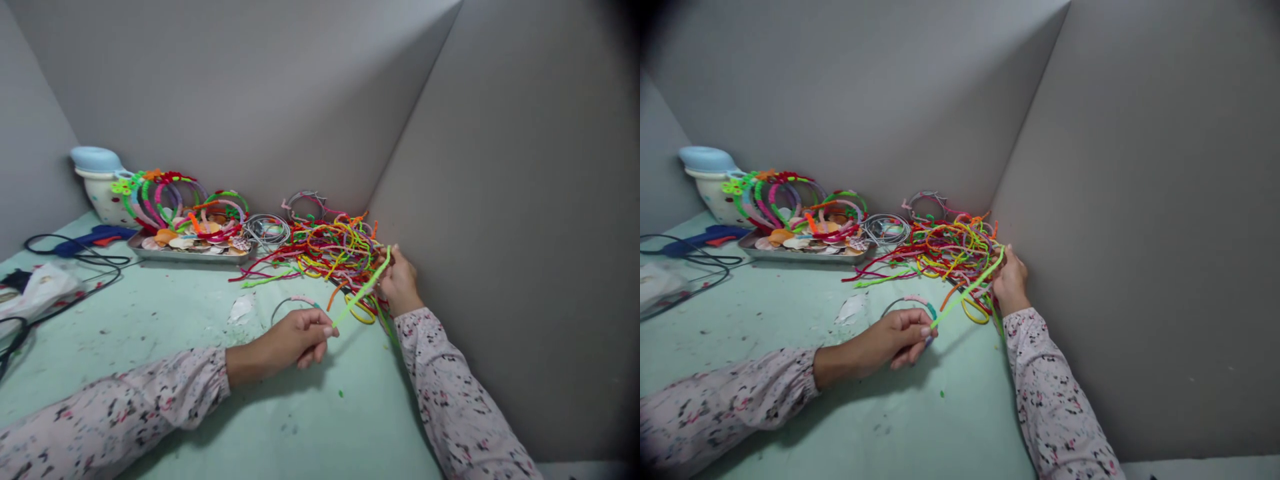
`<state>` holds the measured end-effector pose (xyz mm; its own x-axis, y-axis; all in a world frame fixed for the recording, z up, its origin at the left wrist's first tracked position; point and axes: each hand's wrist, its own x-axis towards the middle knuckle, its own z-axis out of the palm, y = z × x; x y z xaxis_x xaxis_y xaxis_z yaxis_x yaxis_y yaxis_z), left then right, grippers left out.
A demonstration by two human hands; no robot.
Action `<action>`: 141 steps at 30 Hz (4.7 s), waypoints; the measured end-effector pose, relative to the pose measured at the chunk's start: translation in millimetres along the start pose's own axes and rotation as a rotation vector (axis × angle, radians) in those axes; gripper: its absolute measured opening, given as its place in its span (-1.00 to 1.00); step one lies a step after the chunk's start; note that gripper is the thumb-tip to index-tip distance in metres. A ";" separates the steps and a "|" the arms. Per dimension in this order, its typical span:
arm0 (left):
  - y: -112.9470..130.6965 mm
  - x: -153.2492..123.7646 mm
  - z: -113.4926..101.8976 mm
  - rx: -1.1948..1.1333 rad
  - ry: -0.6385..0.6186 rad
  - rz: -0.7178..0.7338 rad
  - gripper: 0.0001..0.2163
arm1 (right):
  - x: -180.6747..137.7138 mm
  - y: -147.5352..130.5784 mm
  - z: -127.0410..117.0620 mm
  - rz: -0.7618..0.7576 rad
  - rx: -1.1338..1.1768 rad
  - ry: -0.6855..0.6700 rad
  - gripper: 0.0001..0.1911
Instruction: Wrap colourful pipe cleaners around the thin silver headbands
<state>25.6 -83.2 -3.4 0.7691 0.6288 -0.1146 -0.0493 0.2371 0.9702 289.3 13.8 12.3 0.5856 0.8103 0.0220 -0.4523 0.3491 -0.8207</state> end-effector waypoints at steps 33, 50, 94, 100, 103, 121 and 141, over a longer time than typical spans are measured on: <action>-5.9 14.1 -27.1 -0.073 0.286 0.136 -0.79 | -91.8 11.0 33.4 0.134 -0.720 -0.918 -0.71; -3.3 26.5 -84.7 0.581 0.715 0.270 -0.84 | -93.6 51.8 26.6 -0.047 -0.820 -0.769 -0.75; -8.2 24.8 -58.3 0.199 0.504 0.134 -0.86 | -108.9 70.5 19.1 -0.476 -0.936 -0.786 -0.81; -3.1 22.0 -53.4 0.219 0.453 0.033 -0.81 | -109.2 72.4 18.0 -0.498 -0.964 -0.774 -0.81; -3.0 21.3 -51.9 0.152 0.433 -0.008 -0.83 | -110.1 71.7 17.8 -0.501 -0.970 -0.791 -0.81; -4.9 22.3 -51.8 0.132 0.491 0.032 -0.87 | -115.4 65.2 19.6 -0.490 -0.946 -0.833 -0.83; 0.7 20.9 -47.0 0.067 0.594 -0.025 -0.85 | -111.6 67.1 14.4 -0.637 -1.060 -0.873 -0.88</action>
<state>11.7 -35.0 -15.1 0.2808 0.9345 -0.2186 0.0198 0.2221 0.9748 183.8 -46.4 -37.0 -0.2527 0.8087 0.5311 0.6178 0.5574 -0.5547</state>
